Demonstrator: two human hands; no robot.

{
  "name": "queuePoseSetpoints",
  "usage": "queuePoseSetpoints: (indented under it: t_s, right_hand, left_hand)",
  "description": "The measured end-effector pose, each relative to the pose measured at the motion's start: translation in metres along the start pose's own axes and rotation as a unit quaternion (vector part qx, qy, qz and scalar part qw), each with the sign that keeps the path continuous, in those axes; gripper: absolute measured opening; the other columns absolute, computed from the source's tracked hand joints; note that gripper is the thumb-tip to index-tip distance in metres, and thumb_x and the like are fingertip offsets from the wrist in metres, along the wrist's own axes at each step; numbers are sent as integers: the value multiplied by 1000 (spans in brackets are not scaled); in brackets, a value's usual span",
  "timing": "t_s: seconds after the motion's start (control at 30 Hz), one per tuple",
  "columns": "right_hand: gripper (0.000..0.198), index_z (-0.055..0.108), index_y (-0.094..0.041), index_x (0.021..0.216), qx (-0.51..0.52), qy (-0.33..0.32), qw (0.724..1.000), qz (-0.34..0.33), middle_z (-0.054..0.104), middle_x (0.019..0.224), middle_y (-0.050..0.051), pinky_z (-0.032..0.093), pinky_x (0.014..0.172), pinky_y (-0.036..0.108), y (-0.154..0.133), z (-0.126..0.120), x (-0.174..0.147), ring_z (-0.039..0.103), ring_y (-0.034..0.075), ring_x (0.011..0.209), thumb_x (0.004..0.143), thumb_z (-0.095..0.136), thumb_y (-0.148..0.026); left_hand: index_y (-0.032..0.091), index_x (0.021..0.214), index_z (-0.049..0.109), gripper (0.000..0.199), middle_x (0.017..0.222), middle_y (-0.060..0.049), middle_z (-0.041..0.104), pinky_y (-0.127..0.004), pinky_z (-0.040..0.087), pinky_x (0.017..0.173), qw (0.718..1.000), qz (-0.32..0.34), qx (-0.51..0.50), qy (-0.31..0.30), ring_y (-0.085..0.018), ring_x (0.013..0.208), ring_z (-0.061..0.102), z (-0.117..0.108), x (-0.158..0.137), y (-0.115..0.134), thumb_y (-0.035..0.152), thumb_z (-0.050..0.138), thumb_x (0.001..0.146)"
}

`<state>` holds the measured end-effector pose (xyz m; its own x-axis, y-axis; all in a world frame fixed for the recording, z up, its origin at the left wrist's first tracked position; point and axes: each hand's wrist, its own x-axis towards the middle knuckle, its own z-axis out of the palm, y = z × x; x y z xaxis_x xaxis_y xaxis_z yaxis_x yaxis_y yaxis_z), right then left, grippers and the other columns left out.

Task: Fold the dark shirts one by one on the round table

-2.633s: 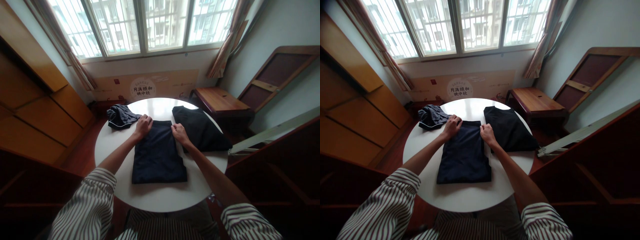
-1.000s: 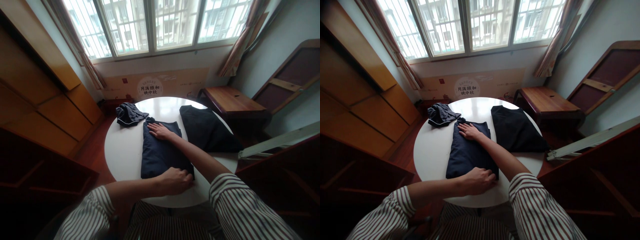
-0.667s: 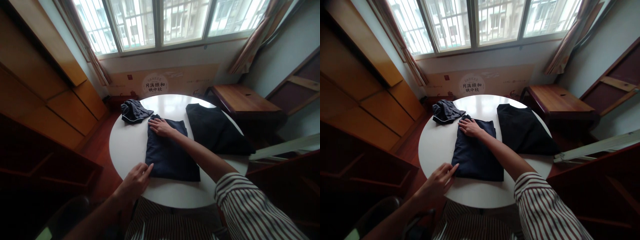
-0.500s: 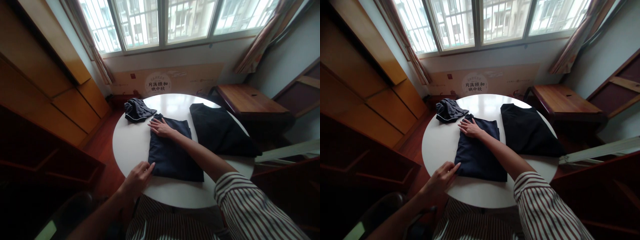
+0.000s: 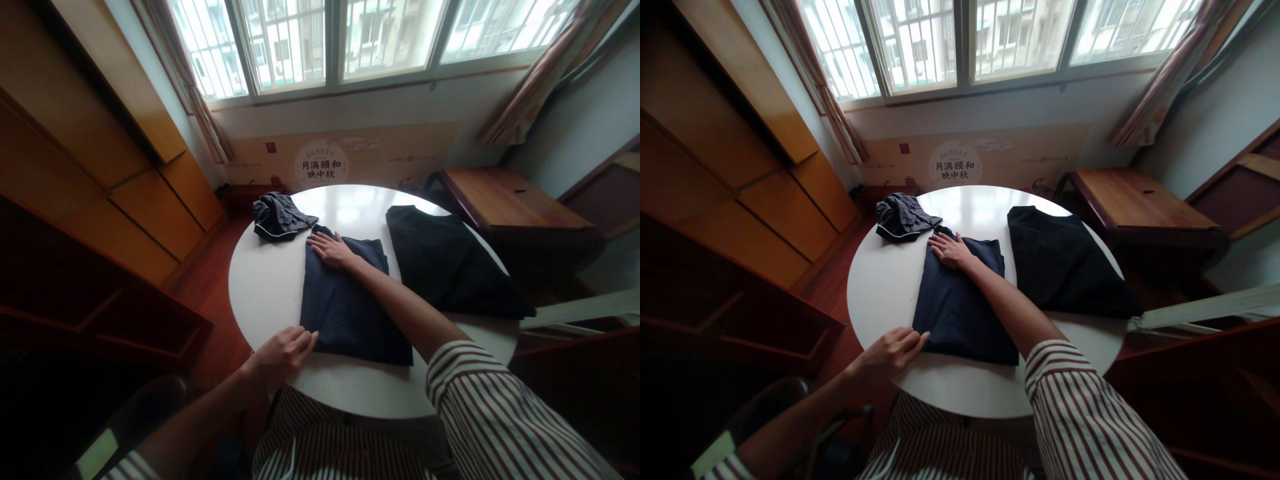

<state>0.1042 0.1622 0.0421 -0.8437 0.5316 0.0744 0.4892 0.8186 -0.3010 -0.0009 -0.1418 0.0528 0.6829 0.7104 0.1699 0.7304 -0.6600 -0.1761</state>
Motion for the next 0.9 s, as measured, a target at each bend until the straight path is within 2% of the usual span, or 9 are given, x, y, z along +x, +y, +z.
queuePoseSetpoints:
  t_s: [0.1, 0.2, 0.27, 0.33, 0.43, 0.53, 0.6, 0.77, 0.9]
  right_hand:
    - [50, 36, -34, 152, -7, 1, 1000, -4, 27, 161, -2, 2, 118, 62, 0, 1, -1, 18, 25, 150, 105, 23, -42]
    - [56, 35, -33, 153, -14, -1, 1000, -18, 26, 162, 0, 1, 118, 62, 0, 1, -1, 18, 27, 150, 102, 27, -55]
    - [66, 34, -32, 153, -16, -1, 1000, -25, 25, 162, 1, 2, 118, 63, 0, 1, -1, 18, 28, 150, 98, 30, -66]
    - [69, 35, -32, 153, -15, -3, 1000, -20, 26, 162, 1, 3, 118, 64, 1, 1, 0, 18, 29, 150, 95, 31, -69]
    - [65, 37, -33, 152, -11, -12, 1000, -5, 26, 161, 0, 3, 117, 65, 1, 0, 2, 19, 29, 150, 97, 30, -67]
    - [62, 37, -34, 152, -8, -13, 1000, -1, 25, 162, 0, 3, 117, 66, 1, 1, 3, 18, 28, 150, 98, 29, -65]
    - [62, 37, -34, 152, -9, -13, 1000, -3, 25, 162, 0, 3, 117, 66, 1, 1, 5, 17, 28, 150, 98, 30, -64]
    - [62, 36, -28, 153, -19, -27, 999, -14, 25, 161, 3, 3, 117, 65, -7, -13, 5, 17, 29, 150, 99, 36, -59]
    - [54, 40, -26, 151, -37, 5, 998, -47, 29, 160, 4, 9, 119, 61, -7, -29, -20, 22, 26, 149, 102, 34, -49]
  left_hand:
    - [8, 119, 59, 27, 91, -9, 61, -37, 53, 74, 996, -66, -15, 57, -22, 85, 58, 0, 10, 4, 13, 50, 94]
    - [8, 130, 53, 36, 95, -10, 61, -37, 53, 78, 990, -123, -27, 69, -21, 87, 58, 4, 18, 9, 11, 49, 94]
    - [6, 133, 50, 39, 91, -9, 60, -34, 54, 75, 994, -100, -10, 45, -20, 82, 57, 4, 19, 8, 5, 43, 94]
    - [3, 131, 49, 39, 90, -9, 61, -34, 53, 73, 999, -48, 18, 16, -20, 80, 57, 2, 18, 6, 0, 40, 94]
    - [0, 131, 49, 39, 89, -10, 61, -34, 52, 72, 998, 12, 55, -9, -20, 79, 57, -3, 13, 1, -2, 38, 93]
    - [0, 128, 51, 36, 83, -7, 59, -32, 49, 68, 997, 53, 46, -23, -19, 76, 56, -5, 14, 1, -1, 39, 94]
    - [3, 130, 50, 35, 85, -6, 58, -32, 48, 68, 998, 48, 23, -38, -19, 77, 56, -5, 22, 4, 3, 41, 96]
    - [13, 138, 45, 40, 98, -8, 57, -33, 45, 71, 997, -23, 3, -76, -20, 85, 55, -14, 57, 17, 11, 43, 97]
    - [15, 147, 36, 60, 110, -11, 56, -33, 44, 75, 989, -59, -3, -134, -24, 94, 54, -25, 74, 20, 8, 50, 89]
